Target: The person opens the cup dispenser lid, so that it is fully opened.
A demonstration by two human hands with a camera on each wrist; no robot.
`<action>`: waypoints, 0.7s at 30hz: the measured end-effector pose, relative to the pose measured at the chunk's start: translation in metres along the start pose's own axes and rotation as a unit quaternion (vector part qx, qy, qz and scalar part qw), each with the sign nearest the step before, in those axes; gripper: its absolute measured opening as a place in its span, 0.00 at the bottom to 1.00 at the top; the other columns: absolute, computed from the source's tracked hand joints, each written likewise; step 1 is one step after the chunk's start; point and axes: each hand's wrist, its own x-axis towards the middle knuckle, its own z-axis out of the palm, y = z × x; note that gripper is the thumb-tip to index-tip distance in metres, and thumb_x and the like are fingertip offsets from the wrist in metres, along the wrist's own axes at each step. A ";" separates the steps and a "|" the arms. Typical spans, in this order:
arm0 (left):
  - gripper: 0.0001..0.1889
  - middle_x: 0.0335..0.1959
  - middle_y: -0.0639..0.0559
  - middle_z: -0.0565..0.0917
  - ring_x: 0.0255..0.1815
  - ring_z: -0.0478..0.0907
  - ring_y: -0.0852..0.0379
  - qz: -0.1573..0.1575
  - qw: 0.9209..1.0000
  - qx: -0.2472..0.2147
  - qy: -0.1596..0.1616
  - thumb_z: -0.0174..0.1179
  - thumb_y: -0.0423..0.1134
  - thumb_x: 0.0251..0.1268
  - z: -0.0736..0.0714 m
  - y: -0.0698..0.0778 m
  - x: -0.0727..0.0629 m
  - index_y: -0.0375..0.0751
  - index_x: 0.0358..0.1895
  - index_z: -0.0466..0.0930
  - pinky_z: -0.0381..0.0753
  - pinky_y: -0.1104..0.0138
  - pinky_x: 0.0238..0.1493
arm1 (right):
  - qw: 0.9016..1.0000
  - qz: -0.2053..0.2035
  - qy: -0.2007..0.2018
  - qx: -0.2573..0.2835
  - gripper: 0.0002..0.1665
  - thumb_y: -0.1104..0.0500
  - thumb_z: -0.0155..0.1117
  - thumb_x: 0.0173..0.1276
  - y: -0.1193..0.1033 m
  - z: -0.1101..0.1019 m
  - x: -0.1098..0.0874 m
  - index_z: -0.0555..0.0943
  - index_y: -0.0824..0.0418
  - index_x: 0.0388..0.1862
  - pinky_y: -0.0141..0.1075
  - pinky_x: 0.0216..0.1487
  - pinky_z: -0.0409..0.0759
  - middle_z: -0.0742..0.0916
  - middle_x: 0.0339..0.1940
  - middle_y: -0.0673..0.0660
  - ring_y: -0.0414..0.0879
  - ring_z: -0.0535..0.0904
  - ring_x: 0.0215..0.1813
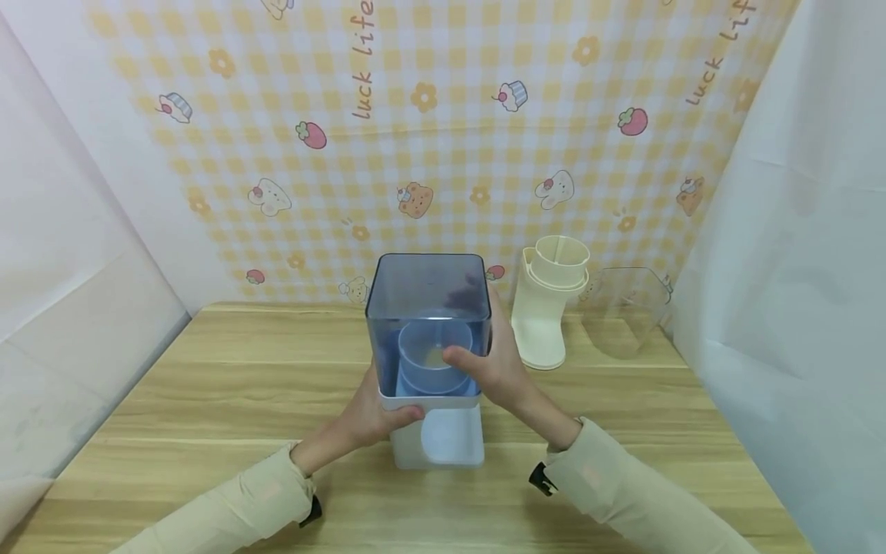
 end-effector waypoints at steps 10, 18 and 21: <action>0.62 0.71 0.51 0.67 0.64 0.74 0.48 -0.016 1.000 0.008 0.001 0.74 0.62 0.50 -0.001 0.002 0.001 0.56 0.80 0.37 0.76 0.59 0.64 | 1.000 -0.011 0.008 -0.017 0.53 0.24 0.69 0.52 -0.002 -0.001 0.001 0.69 0.57 0.66 0.30 0.55 0.77 0.81 0.55 0.49 0.41 0.78 0.54; 0.61 0.71 0.52 0.67 0.64 0.73 0.48 -0.020 1.000 0.020 0.000 0.73 0.64 0.49 -0.002 0.004 0.001 0.56 0.79 0.39 0.75 0.59 0.65 | 1.000 -0.014 0.001 -0.016 0.52 0.25 0.69 0.53 0.001 -0.002 0.003 0.69 0.57 0.65 0.30 0.55 0.76 0.81 0.54 0.50 0.42 0.77 0.53; 0.61 0.71 0.52 0.67 0.64 0.74 0.48 -0.025 1.000 0.014 -0.002 0.73 0.64 0.49 -0.003 0.005 0.001 0.56 0.79 0.38 0.76 0.59 0.65 | 0.999 -0.007 -0.011 -0.032 0.54 0.25 0.68 0.55 0.000 -0.004 0.004 0.69 0.62 0.66 0.30 0.55 0.76 0.81 0.54 0.52 0.43 0.78 0.53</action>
